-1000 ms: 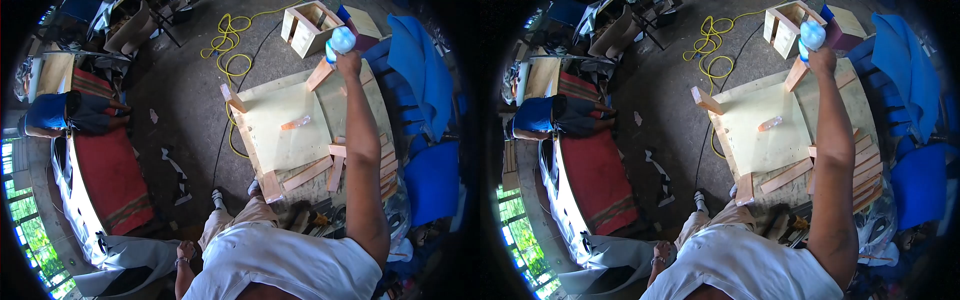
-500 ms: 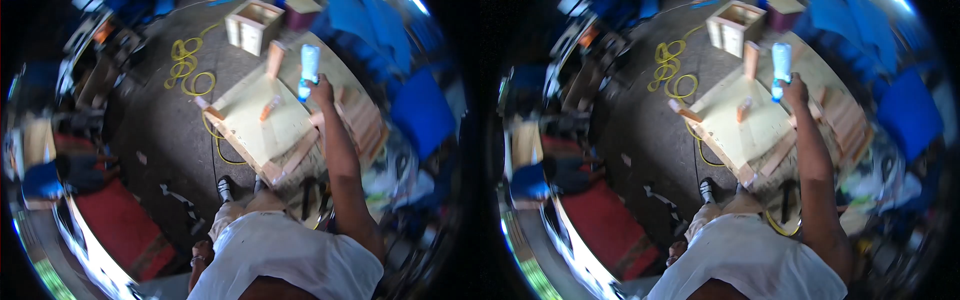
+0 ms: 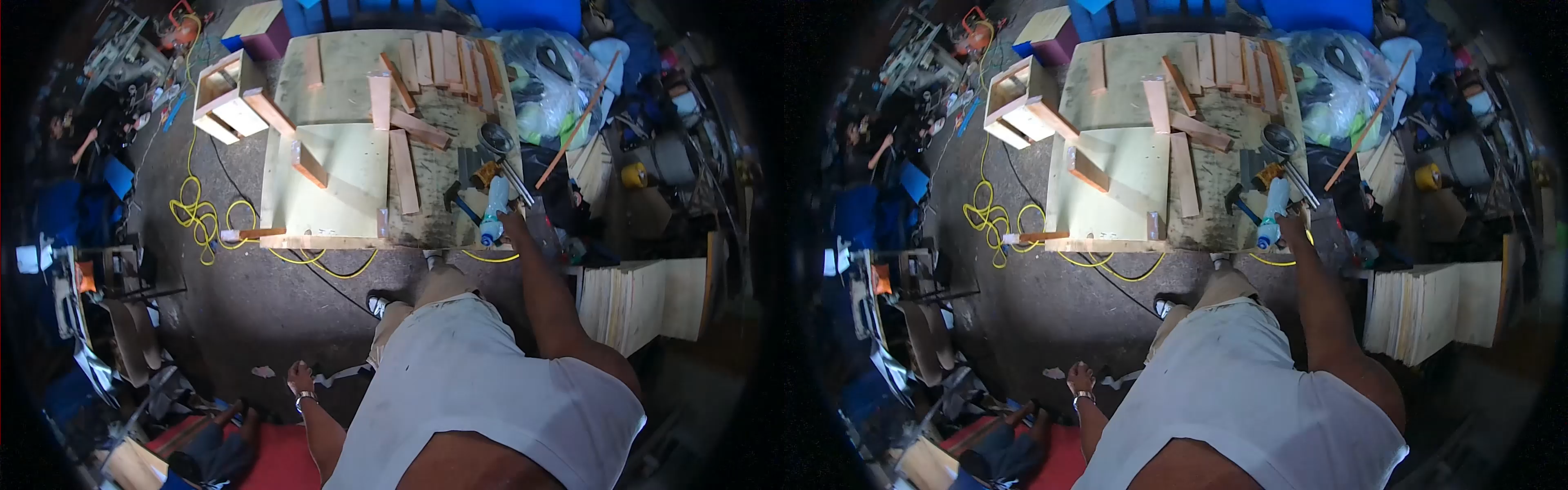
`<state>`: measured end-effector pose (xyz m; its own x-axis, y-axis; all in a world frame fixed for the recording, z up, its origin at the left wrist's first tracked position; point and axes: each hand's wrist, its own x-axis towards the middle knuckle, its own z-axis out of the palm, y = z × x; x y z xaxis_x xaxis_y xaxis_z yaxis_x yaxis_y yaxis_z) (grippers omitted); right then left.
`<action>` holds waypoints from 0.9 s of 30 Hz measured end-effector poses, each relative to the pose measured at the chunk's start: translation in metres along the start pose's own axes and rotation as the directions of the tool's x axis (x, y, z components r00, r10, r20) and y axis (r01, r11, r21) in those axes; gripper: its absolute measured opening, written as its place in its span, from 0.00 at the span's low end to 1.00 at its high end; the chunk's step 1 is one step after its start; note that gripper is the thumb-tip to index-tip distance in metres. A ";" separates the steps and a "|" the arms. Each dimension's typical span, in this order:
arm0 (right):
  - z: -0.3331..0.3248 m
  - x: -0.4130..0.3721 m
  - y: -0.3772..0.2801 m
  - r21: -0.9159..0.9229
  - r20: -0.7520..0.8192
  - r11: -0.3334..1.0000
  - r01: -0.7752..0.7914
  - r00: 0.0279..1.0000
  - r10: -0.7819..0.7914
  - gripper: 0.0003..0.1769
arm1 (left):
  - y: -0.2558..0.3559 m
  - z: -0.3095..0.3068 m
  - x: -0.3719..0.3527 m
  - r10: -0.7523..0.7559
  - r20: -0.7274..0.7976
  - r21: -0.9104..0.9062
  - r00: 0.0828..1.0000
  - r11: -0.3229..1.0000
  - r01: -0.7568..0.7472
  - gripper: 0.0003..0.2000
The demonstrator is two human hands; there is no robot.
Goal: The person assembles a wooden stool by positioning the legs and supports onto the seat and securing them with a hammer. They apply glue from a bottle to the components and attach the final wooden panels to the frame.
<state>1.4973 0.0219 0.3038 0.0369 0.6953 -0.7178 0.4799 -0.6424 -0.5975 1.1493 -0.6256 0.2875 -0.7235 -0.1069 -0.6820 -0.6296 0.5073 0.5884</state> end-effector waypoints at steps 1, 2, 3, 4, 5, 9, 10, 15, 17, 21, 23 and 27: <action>0.002 0.004 0.002 -0.041 -0.001 0.997 0.059 0.998 -0.059 0.21 | 0.002 0.004 0.003 -0.001 0.009 0.008 1.000 1.000 0.001 0.07; 0.007 0.014 0.001 -0.084 0.002 0.989 0.118 0.993 -0.118 0.22 | -0.001 0.010 0.002 -0.001 0.037 0.002 0.999 1.000 0.001 0.06; 0.010 0.027 -0.002 -0.131 0.011 0.976 0.176 0.984 -0.176 0.22 | -0.004 0.015 0.001 -0.014 0.061 0.090 0.998 0.996 0.009 0.09; 0.013 0.054 0.002 -0.413 0.096 0.808 0.421 0.902 -0.421 0.27 | -0.002 0.025 -0.014 -0.034 0.077 0.176 0.996 0.984 0.020 0.11; 0.016 0.062 -0.014 -0.413 0.134 0.819 0.397 0.917 -0.377 0.29 | -0.007 0.035 -0.028 -0.059 0.086 0.258 0.995 0.965 0.035 0.13; 0.052 0.107 -0.081 -0.539 0.047 0.785 0.304 0.942 -0.333 0.24 | -0.021 0.081 -0.114 -0.109 0.107 0.295 0.988 0.953 0.073 0.16; 0.059 0.133 -0.088 -0.523 0.022 0.807 0.274 0.951 -0.309 0.24 | -0.019 0.091 -0.137 -0.117 0.131 0.345 0.984 0.936 0.066 0.16; 0.065 0.210 -0.128 -0.432 0.147 0.733 0.526 0.843 -0.518 0.21 | -0.059 0.113 -0.214 -0.051 0.260 0.681 0.964 0.717 -0.146 0.16; 0.056 0.218 -0.138 -0.395 0.152 0.780 0.485 0.872 -0.465 0.20 | -0.079 0.109 -0.223 -0.024 0.283 0.758 0.959 0.618 -0.208 0.16; 0.048 0.241 -0.072 -0.562 0.048 0.641 0.523 0.794 -0.606 0.20 | -0.094 0.105 -0.217 0.076 0.279 0.775 0.957 0.571 -0.271 0.16; 0.027 0.180 -0.081 -0.511 0.189 0.702 0.496 0.861 -0.472 0.19 | -0.085 0.111 -0.206 0.102 0.256 0.708 0.961 0.657 -0.258 0.16; 0.032 0.159 -0.012 -0.358 0.167 0.790 0.498 0.866 -0.471 0.17 | -0.006 0.136 -0.211 -0.204 0.213 0.325 0.956 0.937 0.127 0.16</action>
<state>1.4689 0.1294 0.1855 -0.3406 0.8507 -0.4003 0.7113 -0.0453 -0.7015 1.3449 -0.4896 0.3687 -0.5030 -0.0237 -0.8640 -0.5902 0.7397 0.3233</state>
